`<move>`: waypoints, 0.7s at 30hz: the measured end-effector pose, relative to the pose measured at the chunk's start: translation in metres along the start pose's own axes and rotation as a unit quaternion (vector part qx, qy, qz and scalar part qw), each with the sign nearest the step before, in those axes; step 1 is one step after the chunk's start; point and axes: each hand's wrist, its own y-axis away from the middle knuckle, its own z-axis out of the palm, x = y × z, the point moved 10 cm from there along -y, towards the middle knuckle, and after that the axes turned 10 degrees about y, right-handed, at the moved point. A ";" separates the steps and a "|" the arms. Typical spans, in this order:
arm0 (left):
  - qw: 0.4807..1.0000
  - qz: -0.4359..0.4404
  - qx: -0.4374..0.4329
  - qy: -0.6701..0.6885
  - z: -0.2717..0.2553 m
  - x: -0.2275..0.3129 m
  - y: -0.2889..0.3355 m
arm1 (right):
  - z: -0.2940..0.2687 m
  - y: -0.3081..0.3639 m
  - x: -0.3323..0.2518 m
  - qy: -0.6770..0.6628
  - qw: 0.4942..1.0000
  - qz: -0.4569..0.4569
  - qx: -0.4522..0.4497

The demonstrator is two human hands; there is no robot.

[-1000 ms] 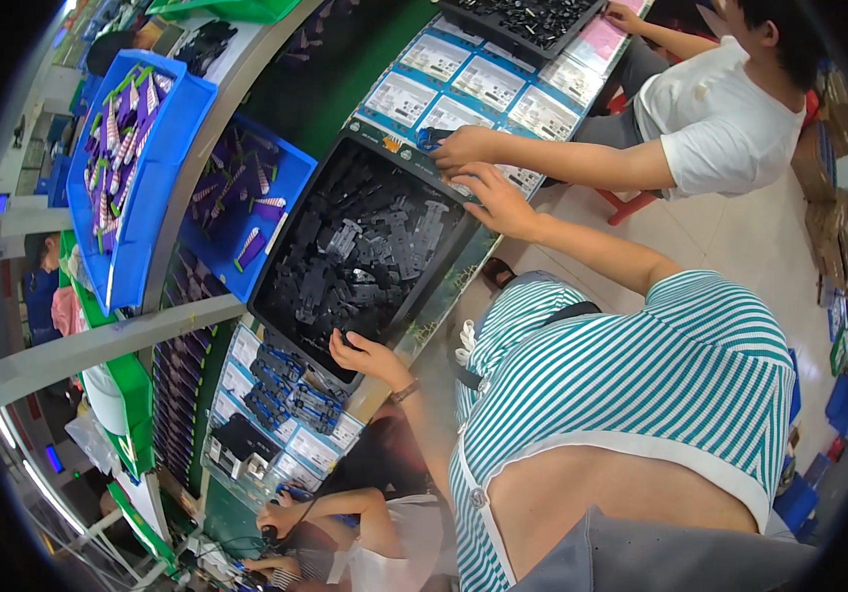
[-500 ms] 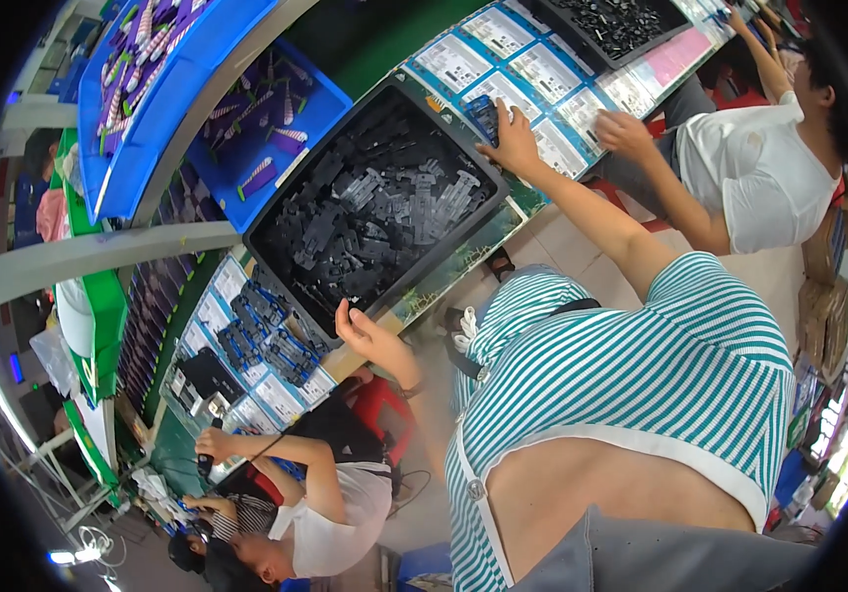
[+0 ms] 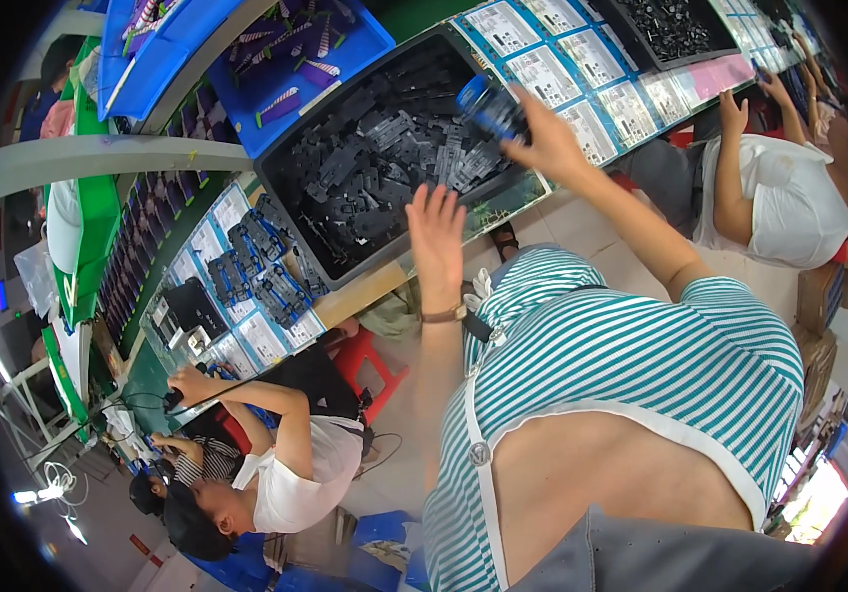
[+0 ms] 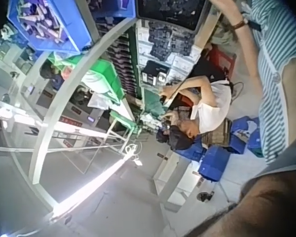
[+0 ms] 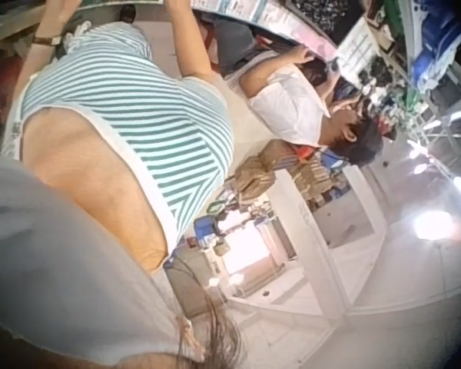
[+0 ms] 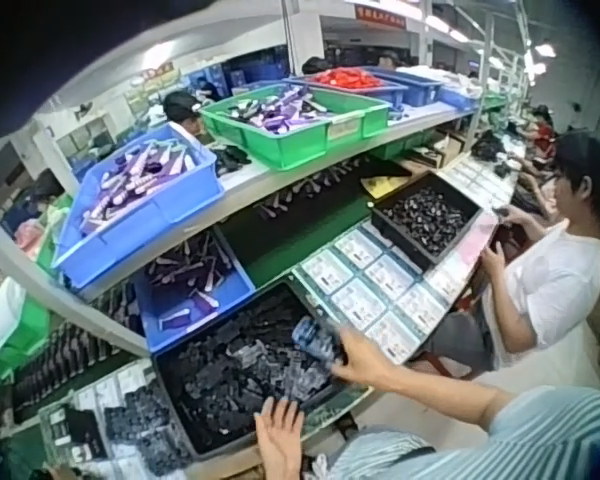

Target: The person assembles toy cars by taking plastic base components from a tray and attaching them to the chassis by hand.

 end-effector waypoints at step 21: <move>0.976 0.082 0.048 0.196 -0.073 0.061 0.039 | 0.153 -0.037 -0.040 0.188 0.882 -0.395 -0.176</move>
